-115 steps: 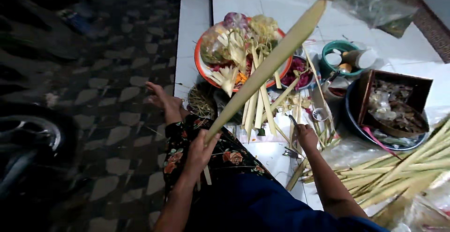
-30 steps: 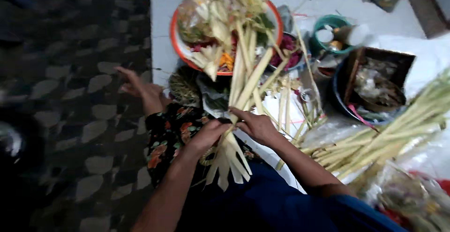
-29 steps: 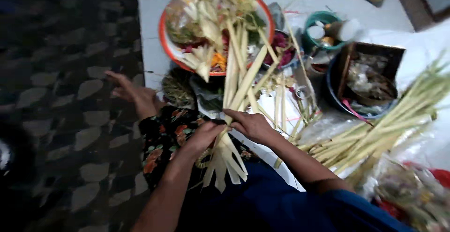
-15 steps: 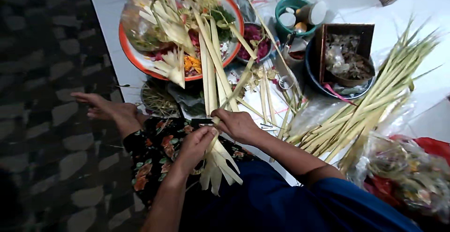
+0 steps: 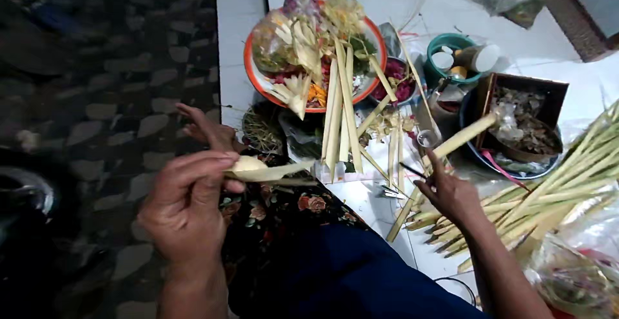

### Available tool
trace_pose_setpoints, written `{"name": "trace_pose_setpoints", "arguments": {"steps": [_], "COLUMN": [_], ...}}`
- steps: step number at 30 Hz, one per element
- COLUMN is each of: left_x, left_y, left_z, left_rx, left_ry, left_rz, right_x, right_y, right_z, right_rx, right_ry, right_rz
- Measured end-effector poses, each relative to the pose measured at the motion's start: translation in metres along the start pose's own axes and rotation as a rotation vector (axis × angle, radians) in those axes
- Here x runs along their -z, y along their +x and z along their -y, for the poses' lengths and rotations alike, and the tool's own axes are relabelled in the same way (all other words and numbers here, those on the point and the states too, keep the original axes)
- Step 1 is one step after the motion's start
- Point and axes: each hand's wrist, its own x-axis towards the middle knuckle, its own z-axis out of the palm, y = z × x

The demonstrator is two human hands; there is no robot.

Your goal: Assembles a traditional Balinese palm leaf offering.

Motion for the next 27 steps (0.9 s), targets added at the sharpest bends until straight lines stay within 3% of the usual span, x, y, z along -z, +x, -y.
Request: {"name": "trace_pose_setpoints", "arguments": {"steps": [3,6,9,13,15,18,20,23,27], "left_x": [-0.014,-0.030,-0.045,-0.063,-0.068,-0.070,-0.067,-0.068,-0.076], "left_y": [-0.011,-0.031,-0.055,-0.083,-0.091,-0.101,-0.109,-0.109,-0.093], "left_z": [-0.013,-0.008,0.009,0.032,0.041,0.050,0.051,0.049,0.047], "left_rx": [-0.161,-0.293,-0.358,-0.395,-0.401,-0.364,-0.220,0.205,0.754], "left_ry": [0.080,0.271,0.368,0.387,0.370,0.355,0.306,0.037,-0.200], "left_rz": [0.018,0.080,0.137,0.303,0.370,0.425,0.422,0.316,0.299], "right_x": [-0.067,-0.112,-0.094,-0.057,-0.051,-0.052,-0.057,-0.063,-0.068], "right_y": [0.026,0.046,0.050,0.036,0.035,0.043,0.051,0.059,0.067], "right_z": [-0.007,0.004,0.055,0.128,0.149,0.165,0.167,0.165,0.170], "right_rx": [-0.057,0.034,0.147,0.250,0.196,0.047,0.033,0.143,0.485], "right_ry": [0.041,0.175,0.628,1.454,1.620,1.657,1.636,1.493,1.019], "right_rz": [0.176,0.127,0.137,0.459,0.534,0.524,0.463,0.375,0.207]}}
